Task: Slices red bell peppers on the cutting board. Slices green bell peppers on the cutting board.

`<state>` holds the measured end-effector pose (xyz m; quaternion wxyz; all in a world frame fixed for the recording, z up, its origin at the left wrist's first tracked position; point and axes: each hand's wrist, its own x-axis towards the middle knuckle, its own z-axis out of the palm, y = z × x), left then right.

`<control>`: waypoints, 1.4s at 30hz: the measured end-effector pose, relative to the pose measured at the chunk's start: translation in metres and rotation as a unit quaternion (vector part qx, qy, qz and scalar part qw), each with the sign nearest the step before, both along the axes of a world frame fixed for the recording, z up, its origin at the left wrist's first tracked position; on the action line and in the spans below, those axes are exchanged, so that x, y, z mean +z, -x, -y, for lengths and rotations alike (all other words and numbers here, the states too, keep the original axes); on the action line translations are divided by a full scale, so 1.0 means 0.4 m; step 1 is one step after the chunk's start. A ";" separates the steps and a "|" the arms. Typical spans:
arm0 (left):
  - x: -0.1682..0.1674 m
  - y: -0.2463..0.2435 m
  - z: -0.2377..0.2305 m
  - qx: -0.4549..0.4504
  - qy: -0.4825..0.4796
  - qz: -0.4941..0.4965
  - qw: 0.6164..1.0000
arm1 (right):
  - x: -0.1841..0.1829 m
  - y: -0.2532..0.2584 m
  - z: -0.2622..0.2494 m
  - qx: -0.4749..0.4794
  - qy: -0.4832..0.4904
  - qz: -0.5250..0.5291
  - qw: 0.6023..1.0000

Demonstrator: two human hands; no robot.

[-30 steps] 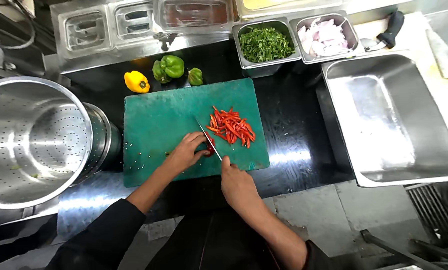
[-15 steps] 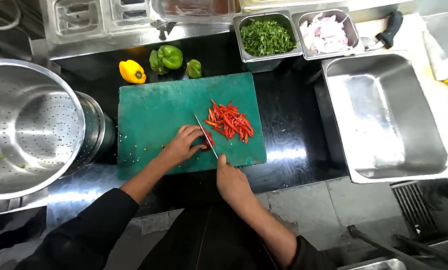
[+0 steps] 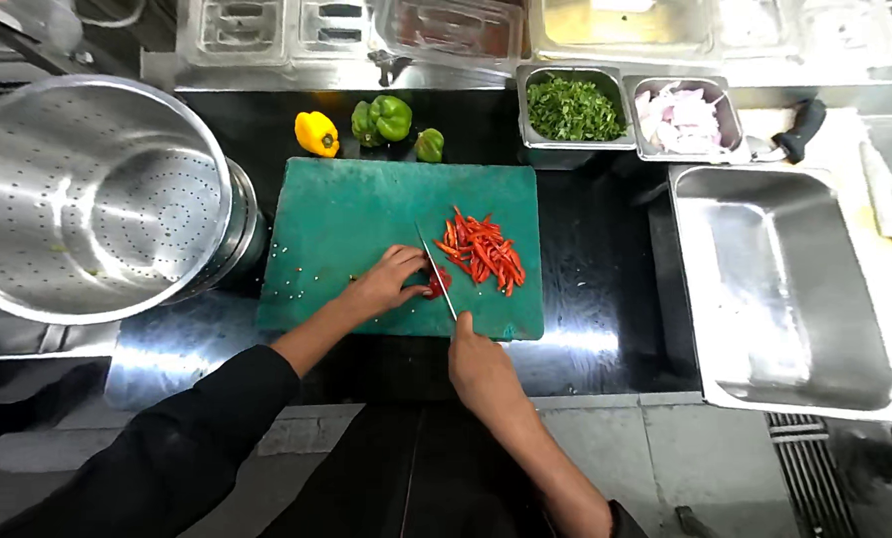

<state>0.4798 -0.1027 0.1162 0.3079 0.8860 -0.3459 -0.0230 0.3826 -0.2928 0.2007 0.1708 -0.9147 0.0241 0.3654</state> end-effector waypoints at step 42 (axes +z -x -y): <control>-0.018 0.068 -0.043 0.222 0.088 -0.028 0.971 | -0.094 0.025 0.156 -0.056 -0.169 0.026 0.984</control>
